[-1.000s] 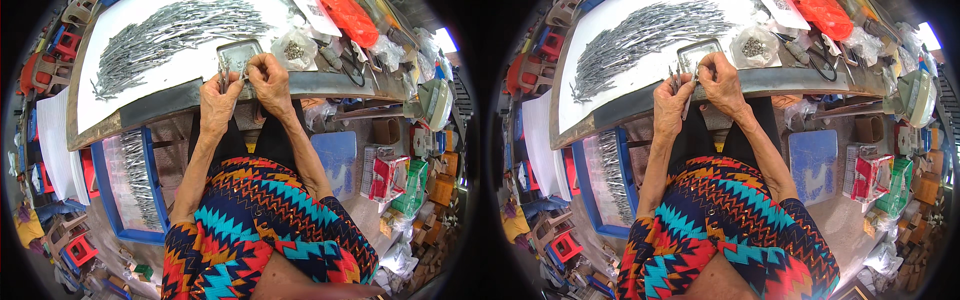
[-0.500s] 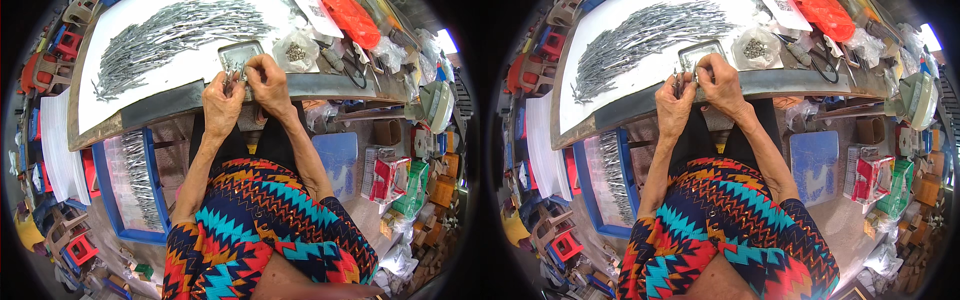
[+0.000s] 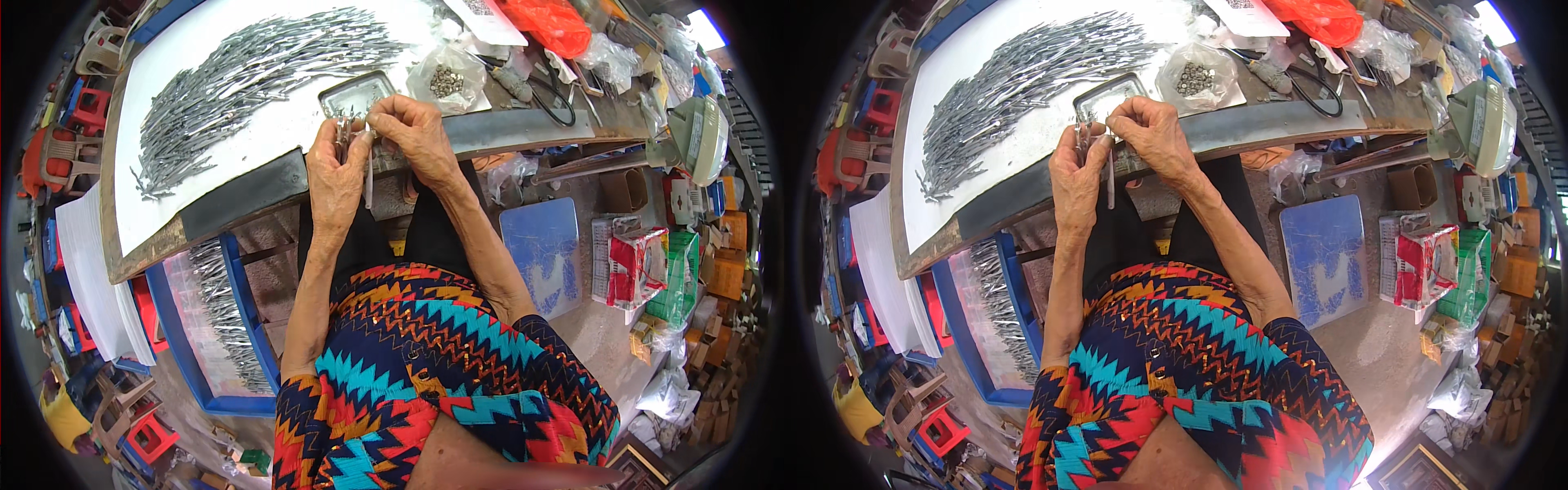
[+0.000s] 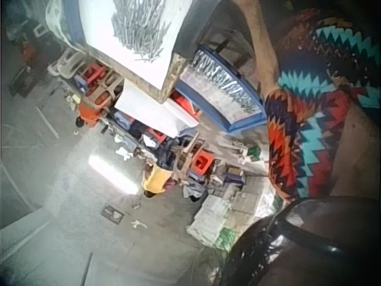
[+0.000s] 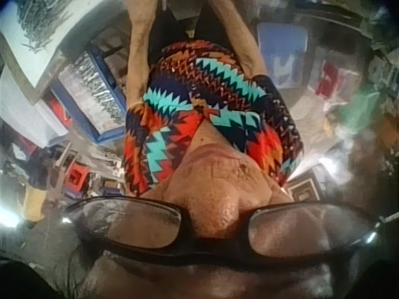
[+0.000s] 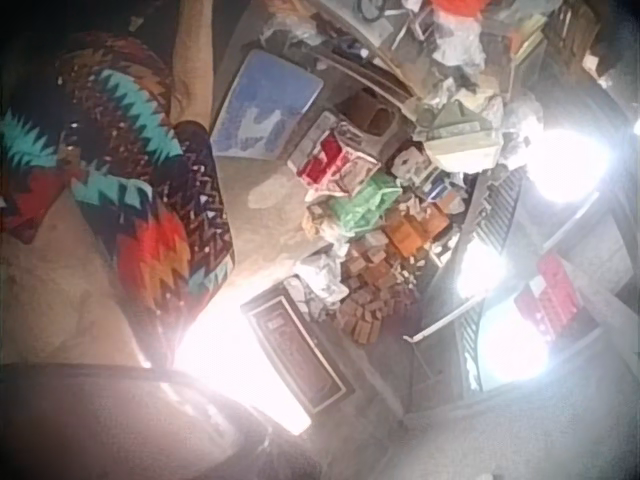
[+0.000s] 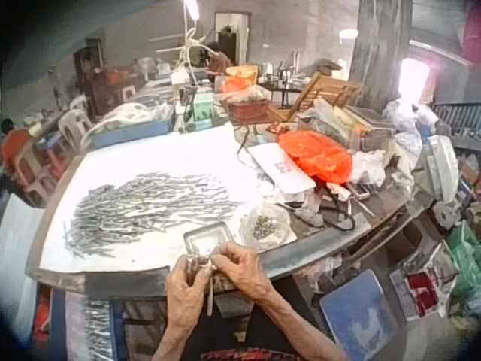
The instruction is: Assembling small metal components by threading small rings onto thin metal rods at a workbench.
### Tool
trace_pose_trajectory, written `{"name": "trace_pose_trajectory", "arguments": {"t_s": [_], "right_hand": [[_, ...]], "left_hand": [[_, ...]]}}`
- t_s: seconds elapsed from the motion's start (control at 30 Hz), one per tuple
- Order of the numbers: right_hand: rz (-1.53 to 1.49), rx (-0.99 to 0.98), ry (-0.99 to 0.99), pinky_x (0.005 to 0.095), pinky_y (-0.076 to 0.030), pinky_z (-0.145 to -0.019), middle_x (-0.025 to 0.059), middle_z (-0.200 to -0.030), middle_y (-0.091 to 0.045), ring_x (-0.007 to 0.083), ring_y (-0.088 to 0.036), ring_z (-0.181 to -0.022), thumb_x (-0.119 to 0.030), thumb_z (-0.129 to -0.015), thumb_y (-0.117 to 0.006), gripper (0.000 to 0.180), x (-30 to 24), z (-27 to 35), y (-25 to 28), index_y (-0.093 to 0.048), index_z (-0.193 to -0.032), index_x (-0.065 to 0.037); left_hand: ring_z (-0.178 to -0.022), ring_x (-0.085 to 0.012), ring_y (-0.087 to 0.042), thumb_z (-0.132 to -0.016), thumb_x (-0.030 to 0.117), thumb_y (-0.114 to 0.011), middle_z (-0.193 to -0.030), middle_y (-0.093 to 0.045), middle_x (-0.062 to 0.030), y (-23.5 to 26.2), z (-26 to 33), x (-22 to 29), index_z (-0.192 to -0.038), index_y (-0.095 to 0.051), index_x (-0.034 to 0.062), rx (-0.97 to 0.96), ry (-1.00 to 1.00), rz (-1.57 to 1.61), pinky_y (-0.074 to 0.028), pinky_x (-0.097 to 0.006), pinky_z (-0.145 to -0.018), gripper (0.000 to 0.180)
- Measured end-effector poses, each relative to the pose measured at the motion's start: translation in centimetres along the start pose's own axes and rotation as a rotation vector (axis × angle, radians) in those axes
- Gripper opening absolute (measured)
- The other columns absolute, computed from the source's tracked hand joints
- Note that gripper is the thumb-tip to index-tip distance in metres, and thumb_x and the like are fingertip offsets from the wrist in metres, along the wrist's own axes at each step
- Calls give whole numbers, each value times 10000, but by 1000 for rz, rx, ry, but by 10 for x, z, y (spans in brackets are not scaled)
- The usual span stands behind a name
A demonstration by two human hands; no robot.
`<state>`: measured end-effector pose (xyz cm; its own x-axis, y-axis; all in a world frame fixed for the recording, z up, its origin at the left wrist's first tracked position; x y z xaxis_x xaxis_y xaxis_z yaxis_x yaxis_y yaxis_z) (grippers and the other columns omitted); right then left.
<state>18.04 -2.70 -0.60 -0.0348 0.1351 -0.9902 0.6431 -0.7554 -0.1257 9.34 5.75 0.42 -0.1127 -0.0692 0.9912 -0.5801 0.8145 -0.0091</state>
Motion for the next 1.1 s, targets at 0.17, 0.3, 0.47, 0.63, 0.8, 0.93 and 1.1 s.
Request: {"name": "trace_pose_trajectory", "arguments": {"t_s": [0.17, 0.3, 0.47, 0.63, 0.8, 0.93, 1.1], "right_hand": [[137, 20, 30, 200, -383, -513, 4, -648, -545, 43, -457, -585, -129, -782, -604, 154, -5, 3, 10, -582, -756, 22], [75, 21, -42, 195, -350, -463, 4, -630, -529, 44, -427, -547, -140, -789, -604, 177, -5, 5, 6, -562, -736, 23], [-17, 36, 24, 177, -343, -442, -2, -614, -518, 30, -427, -532, -146, -798, -602, 179, 3, 0, 5, -553, -755, 20], [-184, 50, 24, 167, -350, -442, -4, -623, -520, 24, -439, -531, -136, -804, -595, 167, 1, 3, 1, -553, -757, 19], [158, 45, 96, 208, -391, -501, -10, -645, -530, 55, -461, -570, -149, -808, -581, 157, -16, 5, 8, -570, -776, 4], [463, 227, 247, 282, -429, -549, 44, -662, -572, 138, -531, -587, -125, -789, -564, 117, -46, 2, 56, -573, -781, -9], [1184, 316, 545, 348, -447, -613, 126, -760, -584, 277, -572, -668, -105, -762, -546, 94, -52, -9, 84, -580, -817, -36]], "left_hand": [[-632, -29, -479, -831, 98, -566, -732, -545, 8, -5, 4, -1, -1004, -528, 7, -17, 46, -76, -404, -172, -543, 200], [-619, -36, -491, -827, 92, -565, -736, -552, 5, -8, 4, -14, -1039, -520, 10, -48, 63, 41, -434, -171, -563, 232], [-601, -33, -495, -825, 95, -564, -734, -562, -3, -8, 4, -3, -1065, -517, 12, -27, 18, 102, -417, -159, -531, 258], [-600, -33, -484, -835, 110, -549, -691, -549, -4, -13, 6, 1, -1098, -515, 5, -62, 83, 264, -357, -156, -510, 285], [-593, -28, -458, -852, 112, -531, -658, -524, 3, -7, 9, 0, -1103, -514, 2, -29, 9, 122, -325, -158, -506, 274], [-586, -26, -429, -871, 119, -509, -646, -512, 8, -4, 11, 4, -1105, -511, -1, -38, -9, 29, -310, -164, -512, 263], [-573, -30, -420, -878, 124, -501, -639, -509, 9, -5, 13, 9, -1106, -514, 11, -32, -61, -46, -307, -165, -510, 254]]}}
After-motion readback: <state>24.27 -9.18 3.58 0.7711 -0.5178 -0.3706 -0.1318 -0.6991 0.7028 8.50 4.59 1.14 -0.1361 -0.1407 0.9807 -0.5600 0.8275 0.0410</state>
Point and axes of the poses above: each hand's wrist, its own z-axis away from the middle knuckle, its own y-axis out of the back of the hand, x = y × z, the point moved 10 cm from there along -z, towards the middle knuckle
